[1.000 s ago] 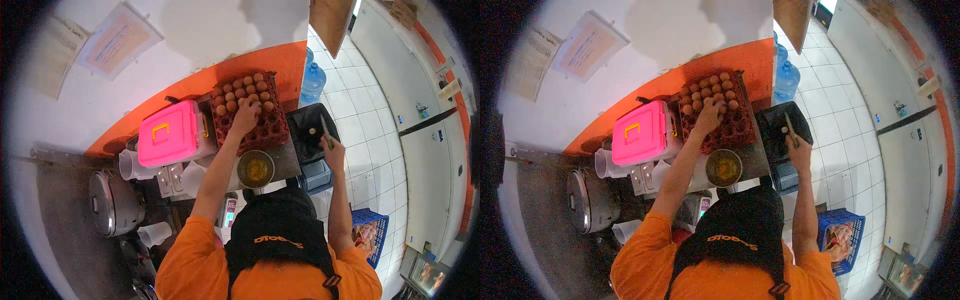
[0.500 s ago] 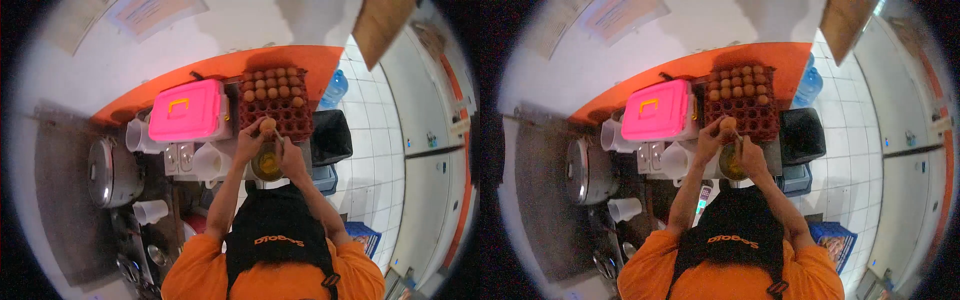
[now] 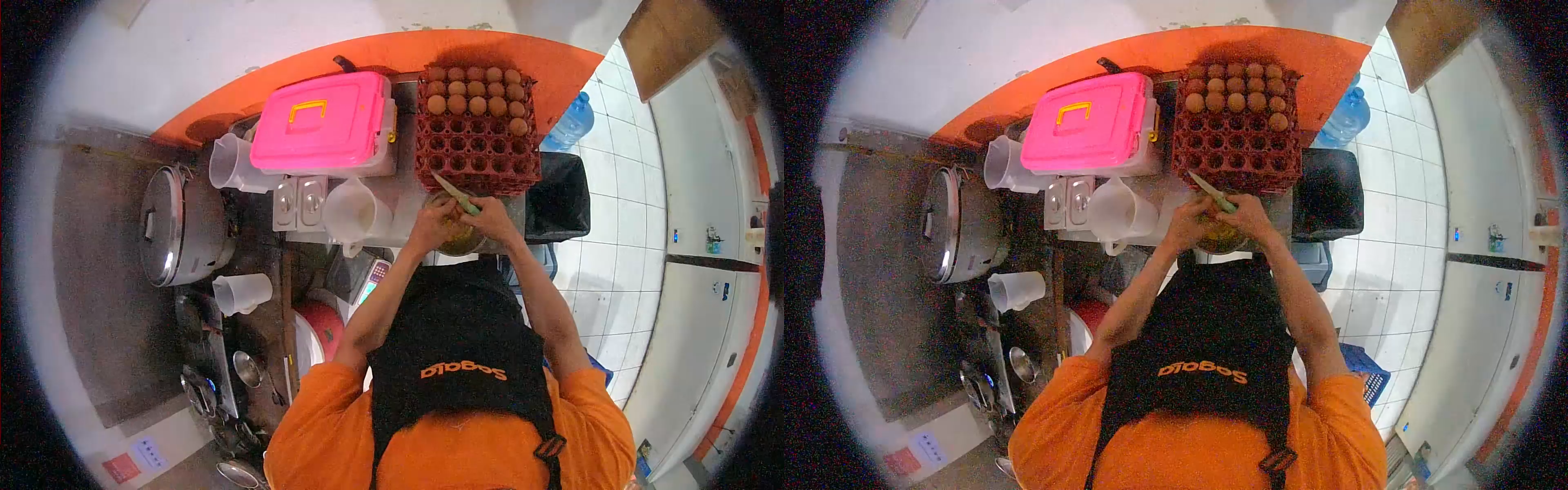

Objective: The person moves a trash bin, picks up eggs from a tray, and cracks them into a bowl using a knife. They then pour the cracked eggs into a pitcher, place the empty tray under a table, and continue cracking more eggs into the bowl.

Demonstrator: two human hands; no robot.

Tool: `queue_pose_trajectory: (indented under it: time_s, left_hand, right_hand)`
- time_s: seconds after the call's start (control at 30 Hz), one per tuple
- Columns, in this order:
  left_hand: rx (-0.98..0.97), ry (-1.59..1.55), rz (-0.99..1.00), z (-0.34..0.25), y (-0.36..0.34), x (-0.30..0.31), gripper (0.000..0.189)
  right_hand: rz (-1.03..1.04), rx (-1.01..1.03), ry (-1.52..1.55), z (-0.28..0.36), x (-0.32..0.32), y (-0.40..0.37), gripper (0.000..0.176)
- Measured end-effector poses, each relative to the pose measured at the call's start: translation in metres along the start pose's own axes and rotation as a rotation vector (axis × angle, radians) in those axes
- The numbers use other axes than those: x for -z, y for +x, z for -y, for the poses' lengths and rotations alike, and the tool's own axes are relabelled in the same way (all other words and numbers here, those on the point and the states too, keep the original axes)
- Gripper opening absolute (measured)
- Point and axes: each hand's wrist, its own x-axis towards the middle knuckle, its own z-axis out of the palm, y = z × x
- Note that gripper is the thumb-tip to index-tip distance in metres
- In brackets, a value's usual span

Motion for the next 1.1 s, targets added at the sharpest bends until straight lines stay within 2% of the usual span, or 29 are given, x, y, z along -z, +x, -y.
queue_pose_trajectory:
  time_s: [0.13,0.2,0.23,0.27,0.3,0.33,0.37,0.4,0.43,0.47,0.53,0.6,0.63,0.67,0.7,0.73,0.8,0.83,0.87,0.9,0.93,1.0,1.03,1.1]
  left_hand:
    - [-0.056,0.123,-0.007,0.001,-0.005,0.003,0.056]
    - [-0.279,0.367,-0.046,0.009,-0.001,0.009,0.063]
    - [-0.282,0.368,-0.04,0.009,0.0,0.01,0.063]
    - [-0.15,0.383,-0.032,0.008,0.003,0.012,0.067]
    - [-0.017,0.398,-0.024,0.003,0.007,0.013,0.072]
    - [-0.024,0.4,-0.016,-0.014,0.011,0.015,0.072]
    - [-0.035,0.156,-0.053,-0.033,0.017,0.014,0.074]
    - [-0.046,-0.09,-0.089,-0.054,0.024,0.014,0.076]
    - [-0.056,-0.09,-0.086,-0.072,0.033,0.01,0.076]
    - [-0.136,-0.033,-0.041,-0.09,0.044,0.003,0.075]
    - [-0.229,0.026,0.005,-0.12,0.065,-0.012,0.073]
    - [-0.468,-0.021,0.102,-0.143,0.091,-0.026,0.076]
    - [-0.48,-0.021,0.111,-0.142,0.113,-0.027,0.076]
    - [-0.559,0.233,0.045,-0.136,0.144,-0.029,0.077]
    - [-0.633,0.485,-0.022,-0.127,0.165,-0.034,0.078]
    - [-0.652,0.479,-0.011,-0.115,0.179,-0.04,0.078]
    - [-0.472,1.073,-0.031,-0.088,0.208,-0.048,0.074]
    - [-0.495,1.067,-0.028,-0.075,0.217,-0.052,0.074]
    - [-0.53,0.97,0.0,-0.062,0.225,-0.055,0.064]
    - [-0.567,0.876,0.033,-0.059,0.232,-0.054,0.054]
    - [-0.591,0.876,0.044,-0.066,0.235,-0.049,0.054]
    - [-0.373,0.637,0.182,-0.076,0.229,-0.038,0.05]
    - [-0.377,0.638,0.182,-0.079,0.224,-0.035,0.05]
    - [-0.383,0.346,0.081,-0.082,0.214,-0.026,0.049]
  right_hand:
    - [0.027,0.045,-0.149,-0.012,-0.001,-0.002,0.051]
    - [-0.018,0.072,-0.136,-0.01,0.006,-0.006,0.049]
    - [-0.057,0.105,-0.126,-0.007,0.009,-0.008,0.048]
    - [-0.065,0.103,-0.123,-0.005,0.011,-0.008,0.048]
    - [-0.17,0.006,0.071,-0.002,0.011,-0.01,0.048]
    - [-0.274,-0.09,0.267,0.004,0.012,-0.013,0.048]
    - [-0.284,-0.092,0.268,0.01,0.017,-0.018,0.048]
    - [-0.311,-0.076,0.423,0.025,0.029,-0.027,0.046]
    - [-0.336,-0.055,0.576,0.034,0.039,-0.033,0.044]
    - [-0.345,-0.047,0.573,0.034,0.046,-0.039,0.044]
    - [-0.582,-0.19,0.604,0.024,0.067,-0.052,0.045]
    - [-0.682,-0.125,0.559,0.005,0.1,-0.061,0.045]
    - [-0.771,-0.074,0.517,-0.002,0.115,-0.067,0.045]
    - [-0.789,-0.074,0.516,-0.002,0.132,-0.076,0.045]
    - [-0.745,-0.124,0.376,0.003,0.149,-0.088,0.045]
    - [-0.701,-0.171,0.236,0.004,0.162,-0.096,0.045]
    - [-0.744,-0.235,0.125,-0.011,0.166,-0.104,0.045]
    - [-0.759,-0.309,0.021,-0.017,0.166,-0.111,0.044]
    - [-0.724,-0.287,0.074,-0.013,0.164,-0.115,0.043]
    - [-0.777,-0.227,0.061,-0.021,0.155,-0.114,0.038]
    - [-0.743,-0.221,0.139,-0.028,0.146,-0.111,0.035]
    - [-0.711,-0.211,0.216,-0.026,0.136,-0.104,0.033]
    - [-0.705,-0.208,0.195,-0.011,0.131,-0.096,0.031]
    - [-0.692,-0.193,0.166,0.005,0.121,-0.079,0.03]
